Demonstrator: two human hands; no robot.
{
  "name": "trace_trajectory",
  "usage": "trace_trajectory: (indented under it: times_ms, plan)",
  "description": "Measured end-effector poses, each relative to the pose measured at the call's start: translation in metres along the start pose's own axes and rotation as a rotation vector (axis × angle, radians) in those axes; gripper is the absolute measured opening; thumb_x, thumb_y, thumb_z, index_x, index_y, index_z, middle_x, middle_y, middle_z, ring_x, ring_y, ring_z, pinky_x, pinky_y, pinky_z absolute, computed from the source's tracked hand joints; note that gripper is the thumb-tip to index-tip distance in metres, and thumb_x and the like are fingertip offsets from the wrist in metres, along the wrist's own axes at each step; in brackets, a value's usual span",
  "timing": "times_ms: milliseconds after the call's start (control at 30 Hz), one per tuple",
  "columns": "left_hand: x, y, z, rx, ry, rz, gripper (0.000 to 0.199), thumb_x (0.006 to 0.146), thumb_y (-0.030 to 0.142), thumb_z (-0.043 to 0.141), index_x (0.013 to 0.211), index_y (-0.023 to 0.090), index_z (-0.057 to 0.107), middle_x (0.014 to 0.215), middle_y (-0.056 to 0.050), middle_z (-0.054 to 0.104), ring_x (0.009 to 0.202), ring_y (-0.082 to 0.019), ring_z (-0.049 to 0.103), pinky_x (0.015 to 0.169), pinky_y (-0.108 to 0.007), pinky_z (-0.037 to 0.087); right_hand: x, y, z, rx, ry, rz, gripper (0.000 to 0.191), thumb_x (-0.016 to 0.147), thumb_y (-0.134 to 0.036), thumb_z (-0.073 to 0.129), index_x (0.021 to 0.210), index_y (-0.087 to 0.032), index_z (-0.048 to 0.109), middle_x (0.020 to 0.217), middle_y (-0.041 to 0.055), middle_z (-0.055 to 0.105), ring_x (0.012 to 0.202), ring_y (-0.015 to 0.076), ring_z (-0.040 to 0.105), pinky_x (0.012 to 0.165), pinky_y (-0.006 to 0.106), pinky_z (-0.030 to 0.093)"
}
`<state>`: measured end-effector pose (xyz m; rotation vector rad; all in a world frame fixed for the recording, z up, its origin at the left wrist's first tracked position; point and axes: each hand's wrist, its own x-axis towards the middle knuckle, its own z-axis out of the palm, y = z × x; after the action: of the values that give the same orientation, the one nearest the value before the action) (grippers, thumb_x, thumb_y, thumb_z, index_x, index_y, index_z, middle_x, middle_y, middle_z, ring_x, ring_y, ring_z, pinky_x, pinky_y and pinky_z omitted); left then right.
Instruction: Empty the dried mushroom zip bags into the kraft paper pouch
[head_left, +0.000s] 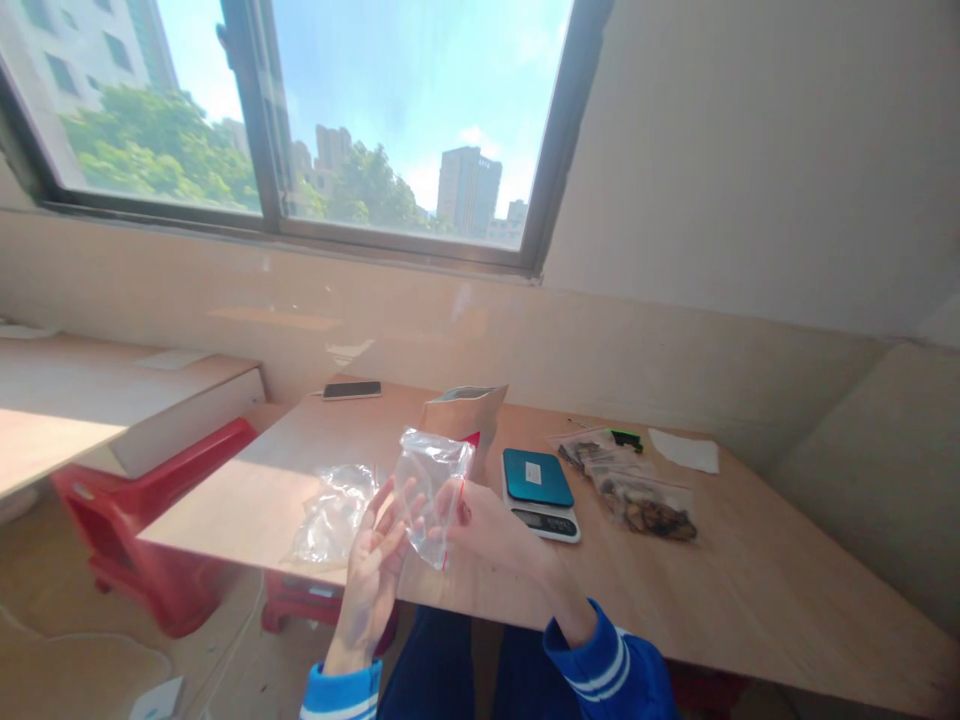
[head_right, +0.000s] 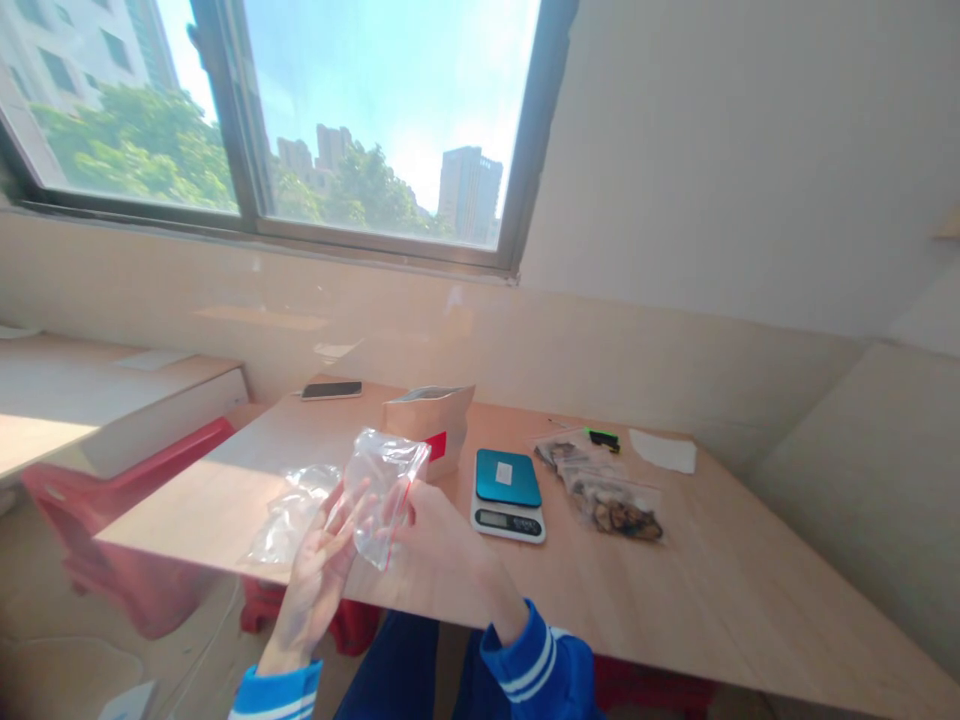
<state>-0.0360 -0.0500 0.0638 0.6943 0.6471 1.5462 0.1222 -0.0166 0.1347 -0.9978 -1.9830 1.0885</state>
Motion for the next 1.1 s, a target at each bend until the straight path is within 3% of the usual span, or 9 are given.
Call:
trace_trajectory:
  times_ms: [100, 167, 333, 433, 533, 667, 767, 933, 1100]
  plan:
    - [0.0, 0.003, -0.003, 0.002, 0.025, 0.017, 0.055, 0.081, 0.023, 0.065, 0.133, 0.031, 0.047, 0.145, -0.005, 0.048, 0.131, -0.027, 0.045, 0.105, -0.035, 0.044, 0.003, -0.009, -0.018, -0.098, -0.048, -0.037, 0.007, 0.075, -0.024, 0.068, 0.073, -0.021, 0.062, 0.069, -0.0018, 0.06, 0.062, 0.0137, 0.052, 0.059, 0.028, 0.044]
    - [-0.001, 0.008, -0.008, 0.01, 0.06, 0.037, 0.055, 0.08, 0.023, 0.066, 0.132, 0.03, 0.049, 0.143, -0.005, 0.051, 0.129, -0.027, 0.048, 0.105, -0.036, 0.043, 0.012, -0.015, -0.039, -0.141, -0.015, -0.089, 0.012, 0.075, -0.028, 0.069, 0.074, -0.02, 0.06, 0.072, -0.0022, 0.061, 0.065, 0.013, 0.053, 0.06, 0.026, 0.043]
    - [-0.003, 0.021, -0.019, 0.017, 0.14, 0.069, 0.056, 0.079, 0.022, 0.067, 0.131, 0.034, 0.052, 0.141, -0.002, 0.053, 0.128, -0.026, 0.049, 0.106, -0.035, 0.043, 0.059, -0.02, -0.092, -0.208, 0.5, -0.204, 0.017, 0.077, -0.035, 0.067, 0.081, -0.02, 0.06, 0.076, -0.0006, 0.064, 0.065, 0.0131, 0.055, 0.063, 0.026, 0.044]
    - [-0.004, 0.024, -0.021, 0.001, 0.151, 0.063, 0.058, 0.079, 0.021, 0.066, 0.133, 0.034, 0.05, 0.143, -0.003, 0.051, 0.128, -0.028, 0.049, 0.106, -0.037, 0.043, 0.09, -0.01, -0.106, -0.328, 0.598, -0.255, 0.012, 0.078, -0.031, 0.065, 0.08, -0.02, 0.06, 0.078, 0.0005, 0.066, 0.068, 0.0144, 0.057, 0.066, 0.028, 0.045]
    - [-0.005, 0.022, -0.019, 0.001, 0.137, 0.049, 0.056, 0.079, 0.022, 0.066, 0.132, 0.033, 0.051, 0.142, -0.003, 0.052, 0.129, -0.027, 0.049, 0.105, -0.034, 0.045, 0.104, 0.001, -0.104, -0.456, 0.535, -0.279, 0.007, 0.082, -0.027, 0.06, 0.081, -0.021, 0.063, 0.082, 0.0015, 0.068, 0.077, 0.0174, 0.06, 0.074, 0.031, 0.046]
    - [-0.005, 0.015, -0.014, -0.008, 0.057, 0.013, 0.048, 0.082, 0.022, 0.064, 0.128, 0.032, 0.054, 0.14, -0.003, 0.054, 0.128, -0.025, 0.05, 0.102, -0.031, 0.047, 0.087, 0.003, -0.079, -0.496, 0.571, -0.36, 0.015, 0.088, -0.029, 0.055, 0.096, -0.023, 0.067, 0.106, 0.0058, 0.067, 0.105, 0.0223, 0.056, 0.094, 0.039, 0.041]
    - [-0.005, 0.009, -0.01, -0.018, -0.018, -0.041, 0.047, 0.081, 0.022, 0.065, 0.126, 0.029, 0.054, 0.14, -0.006, 0.054, 0.125, -0.027, 0.053, 0.099, -0.033, 0.048, 0.059, -0.004, -0.053, -0.366, 0.51, -0.3, 0.024, 0.093, -0.034, 0.046, 0.102, -0.022, 0.065, 0.104, 0.0064, 0.066, 0.093, 0.0192, 0.059, 0.084, 0.034, 0.045]
    - [-0.007, 0.003, -0.003, 0.055, -0.06, -0.115, 0.054, 0.078, 0.026, 0.068, 0.129, 0.026, 0.051, 0.138, -0.011, 0.054, 0.122, -0.03, 0.055, 0.1, -0.038, 0.046, 0.027, 0.005, -0.035, -0.183, 0.191, -0.05, 0.025, 0.084, -0.041, 0.06, 0.097, -0.02, 0.064, 0.087, 0.0026, 0.067, 0.075, 0.0158, 0.06, 0.064, 0.027, 0.046]
    - [-0.006, 0.01, 0.0, 0.19, -0.058, -0.186, 0.054, 0.07, 0.025, 0.074, 0.122, 0.023, 0.056, 0.13, -0.013, 0.061, 0.117, -0.031, 0.059, 0.092, -0.039, 0.05, 0.027, 0.019, -0.047, 0.033, 0.28, -0.037, 0.026, 0.074, -0.042, 0.07, 0.083, -0.018, 0.064, 0.076, 0.0002, 0.063, 0.068, 0.0139, 0.058, 0.058, 0.024, 0.045]
